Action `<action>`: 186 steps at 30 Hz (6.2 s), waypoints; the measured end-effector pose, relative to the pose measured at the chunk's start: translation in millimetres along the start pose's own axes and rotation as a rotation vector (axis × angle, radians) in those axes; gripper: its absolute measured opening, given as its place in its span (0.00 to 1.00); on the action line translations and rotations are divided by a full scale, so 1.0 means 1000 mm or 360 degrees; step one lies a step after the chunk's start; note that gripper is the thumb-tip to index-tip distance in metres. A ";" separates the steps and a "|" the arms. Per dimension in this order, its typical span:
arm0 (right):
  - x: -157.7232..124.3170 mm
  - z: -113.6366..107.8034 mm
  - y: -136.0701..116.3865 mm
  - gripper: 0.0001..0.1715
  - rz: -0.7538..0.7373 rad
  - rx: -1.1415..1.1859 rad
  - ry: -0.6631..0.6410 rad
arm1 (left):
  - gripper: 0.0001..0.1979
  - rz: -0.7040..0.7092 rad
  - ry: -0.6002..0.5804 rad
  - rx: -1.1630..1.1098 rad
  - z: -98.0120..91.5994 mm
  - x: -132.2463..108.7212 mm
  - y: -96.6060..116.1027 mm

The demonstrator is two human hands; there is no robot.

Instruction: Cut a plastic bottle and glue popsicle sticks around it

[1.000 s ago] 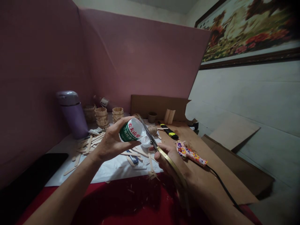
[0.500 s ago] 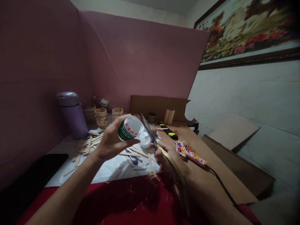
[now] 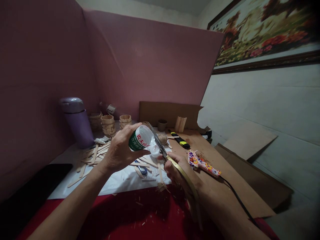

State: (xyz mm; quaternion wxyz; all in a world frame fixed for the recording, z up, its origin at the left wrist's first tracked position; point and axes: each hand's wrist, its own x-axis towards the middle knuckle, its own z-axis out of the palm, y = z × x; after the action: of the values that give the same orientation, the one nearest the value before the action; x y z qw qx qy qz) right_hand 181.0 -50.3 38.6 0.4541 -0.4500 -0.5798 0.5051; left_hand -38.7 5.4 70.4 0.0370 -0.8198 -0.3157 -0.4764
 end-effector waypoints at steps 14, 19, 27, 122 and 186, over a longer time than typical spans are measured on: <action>-0.007 0.003 -0.005 0.33 -0.0028 -0.0110 -0.0035 | 0.36 -0.0010 -0.0010 -0.0049 0.000 0.000 0.000; -0.008 0.002 -0.009 0.36 -0.0054 -0.0085 -0.0065 | 0.36 -0.0021 -0.0022 -0.0059 0.001 -0.001 0.000; -0.007 0.004 0.004 0.35 -0.0064 0.0084 -0.0052 | 0.36 -0.0010 0.0009 -0.0083 0.001 0.000 0.002; 0.003 -0.006 -0.009 0.27 -0.0284 0.0224 0.0595 | 0.30 -0.0521 -0.0566 -0.1113 0.039 -0.013 0.030; 0.002 -0.001 -0.004 0.23 -0.0408 0.0062 0.0585 | 0.29 0.0163 -0.0221 -0.0238 0.046 -0.017 0.026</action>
State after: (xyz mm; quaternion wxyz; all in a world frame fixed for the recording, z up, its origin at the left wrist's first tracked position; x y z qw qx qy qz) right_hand 181.7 -48.7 42.9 0.6212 -0.4481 -0.5298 0.3640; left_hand 4.3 -7.4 37.8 -0.0218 -0.8663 -0.2387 -0.4382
